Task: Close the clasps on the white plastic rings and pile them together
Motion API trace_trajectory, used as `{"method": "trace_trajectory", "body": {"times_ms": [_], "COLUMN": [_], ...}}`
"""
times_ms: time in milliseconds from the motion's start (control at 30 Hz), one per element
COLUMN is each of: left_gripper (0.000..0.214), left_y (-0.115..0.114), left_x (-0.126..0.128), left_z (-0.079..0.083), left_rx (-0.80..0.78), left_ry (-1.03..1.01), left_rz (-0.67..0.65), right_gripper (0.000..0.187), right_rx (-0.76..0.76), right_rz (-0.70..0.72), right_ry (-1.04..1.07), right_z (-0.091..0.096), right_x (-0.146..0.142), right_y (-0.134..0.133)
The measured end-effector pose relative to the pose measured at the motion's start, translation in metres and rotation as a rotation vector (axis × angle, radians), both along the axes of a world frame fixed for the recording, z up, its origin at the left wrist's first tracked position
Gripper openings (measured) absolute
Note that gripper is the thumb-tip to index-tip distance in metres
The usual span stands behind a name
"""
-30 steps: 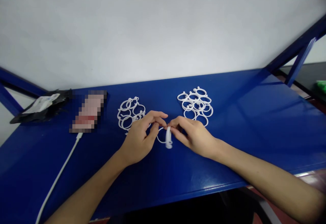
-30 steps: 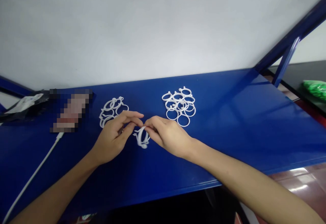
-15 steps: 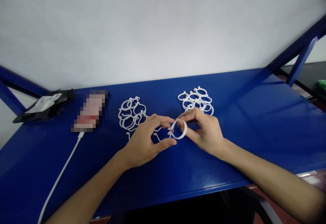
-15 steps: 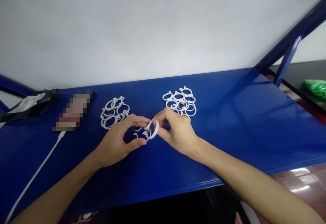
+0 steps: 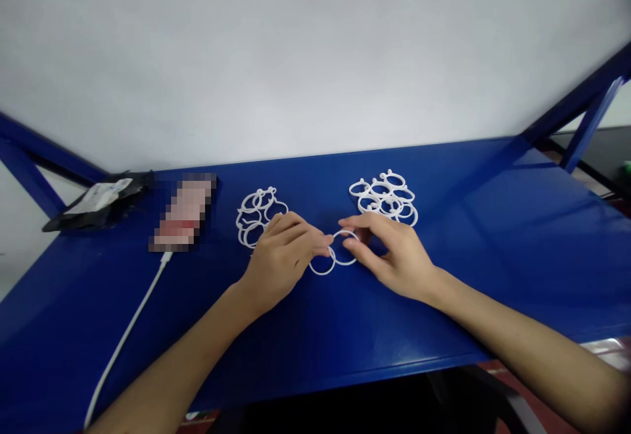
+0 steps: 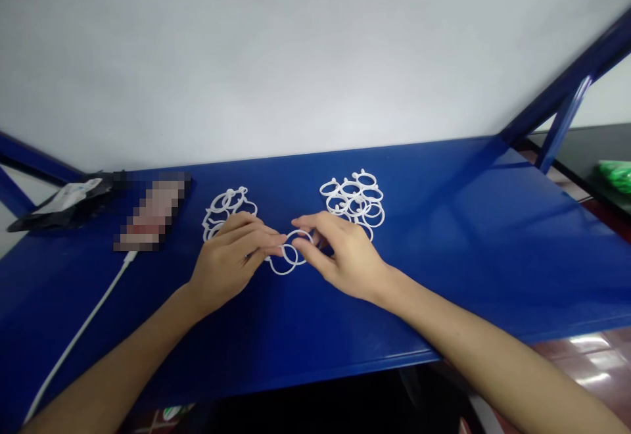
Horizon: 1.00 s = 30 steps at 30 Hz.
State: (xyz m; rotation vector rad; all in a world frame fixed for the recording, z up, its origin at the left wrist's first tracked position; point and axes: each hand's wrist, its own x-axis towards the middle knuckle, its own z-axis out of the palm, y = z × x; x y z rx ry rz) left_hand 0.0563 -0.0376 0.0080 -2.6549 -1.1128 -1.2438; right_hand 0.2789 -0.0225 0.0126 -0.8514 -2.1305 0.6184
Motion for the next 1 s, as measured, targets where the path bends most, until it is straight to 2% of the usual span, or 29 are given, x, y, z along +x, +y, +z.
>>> {"method": "trace_trajectory", "body": {"times_ms": [167, 367, 667, 800, 900, 1000], "left_gripper": [0.015, 0.013, 0.015, 0.013, 0.011, 0.016], "left_y": [-0.002, -0.004, -0.008, -0.003, -0.001, -0.001], "left_x": [0.000, 0.002, 0.005, 0.000, -0.001, -0.001], "left_z": [-0.002, -0.003, -0.009, -0.007, -0.006, -0.007], "left_rx": [0.083, 0.242, 0.240, 0.191, 0.095, -0.068], "left_ry": [0.086, 0.132, 0.156, 0.127, 0.170, 0.264], "left_rz": [-0.013, 0.016, -0.002, 0.055, 0.116, 0.124], "right_gripper": [0.007, 0.011, 0.014, 0.012, 0.012, 0.012], "right_rx": [-0.037, -0.091, -0.123, 0.006, 0.157, 0.226], "right_rz": [0.124, 0.136, 0.233, 0.106, -0.119, -0.378], "right_ry": [-0.004, 0.009, -0.057, -0.063, -0.086, -0.112], "right_z": [-0.005, -0.003, -0.006, -0.003, -0.001, -0.005], "right_x": [0.000, 0.001, 0.004, 0.006, 0.017, 0.032], "right_y": [0.002, -0.005, 0.001, 0.006, 0.022, 0.047]}}
